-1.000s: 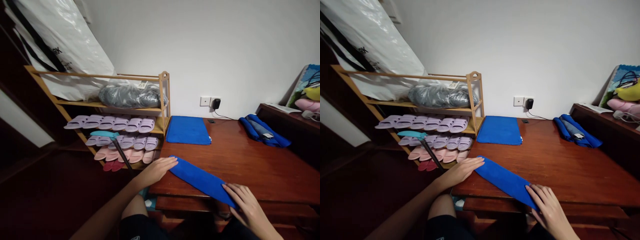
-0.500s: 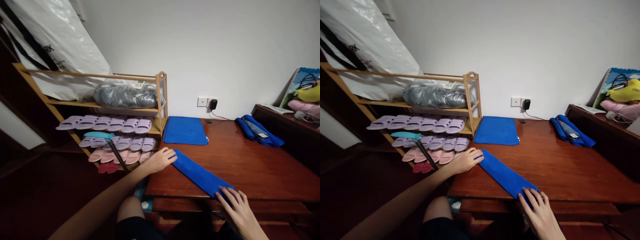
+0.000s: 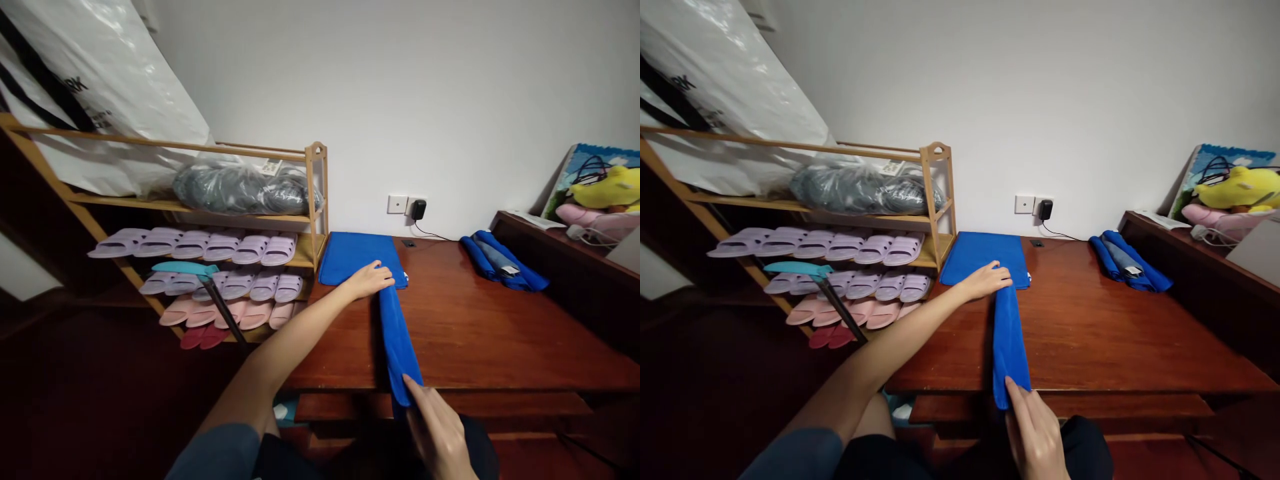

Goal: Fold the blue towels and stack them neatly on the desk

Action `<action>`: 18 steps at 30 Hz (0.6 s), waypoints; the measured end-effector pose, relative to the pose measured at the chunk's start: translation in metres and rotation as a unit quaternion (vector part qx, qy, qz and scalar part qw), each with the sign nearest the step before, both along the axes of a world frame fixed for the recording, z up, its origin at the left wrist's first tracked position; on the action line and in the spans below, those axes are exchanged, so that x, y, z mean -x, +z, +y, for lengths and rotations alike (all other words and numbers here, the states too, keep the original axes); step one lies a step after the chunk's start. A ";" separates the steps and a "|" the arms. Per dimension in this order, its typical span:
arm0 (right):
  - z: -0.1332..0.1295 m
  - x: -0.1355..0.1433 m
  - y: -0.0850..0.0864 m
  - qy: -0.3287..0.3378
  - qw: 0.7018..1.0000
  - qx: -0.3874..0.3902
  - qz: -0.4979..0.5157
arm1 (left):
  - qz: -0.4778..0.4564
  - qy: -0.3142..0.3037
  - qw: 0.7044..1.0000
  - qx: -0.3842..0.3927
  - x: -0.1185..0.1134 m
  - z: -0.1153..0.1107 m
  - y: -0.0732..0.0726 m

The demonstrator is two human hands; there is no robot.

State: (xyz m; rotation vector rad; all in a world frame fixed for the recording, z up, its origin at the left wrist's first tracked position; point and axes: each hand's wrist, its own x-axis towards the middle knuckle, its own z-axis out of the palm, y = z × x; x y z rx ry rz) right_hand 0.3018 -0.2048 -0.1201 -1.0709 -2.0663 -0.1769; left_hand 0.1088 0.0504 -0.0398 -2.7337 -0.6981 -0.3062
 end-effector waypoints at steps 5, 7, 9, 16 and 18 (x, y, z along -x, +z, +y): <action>0.010 -0.008 0.006 -0.085 0.962 0.128 0.224 | -0.029 0.005 0.999 0.044 -0.010 0.006 -0.028; 0.013 -0.019 0.004 -0.117 0.910 0.236 0.321 | -0.047 0.014 0.997 0.067 -0.003 0.006 -0.033; 0.015 -0.032 0.000 -0.129 0.861 0.307 0.386 | -0.066 0.028 0.993 0.091 0.004 0.006 -0.033; 0.019 -0.062 -0.020 -0.292 0.924 0.176 0.171 | -0.126 0.112 0.973 0.157 -0.015 0.011 -0.024; 0.019 -0.070 -0.025 -0.321 0.934 0.132 0.080 | -0.152 0.150 0.964 0.157 -0.030 0.006 -0.020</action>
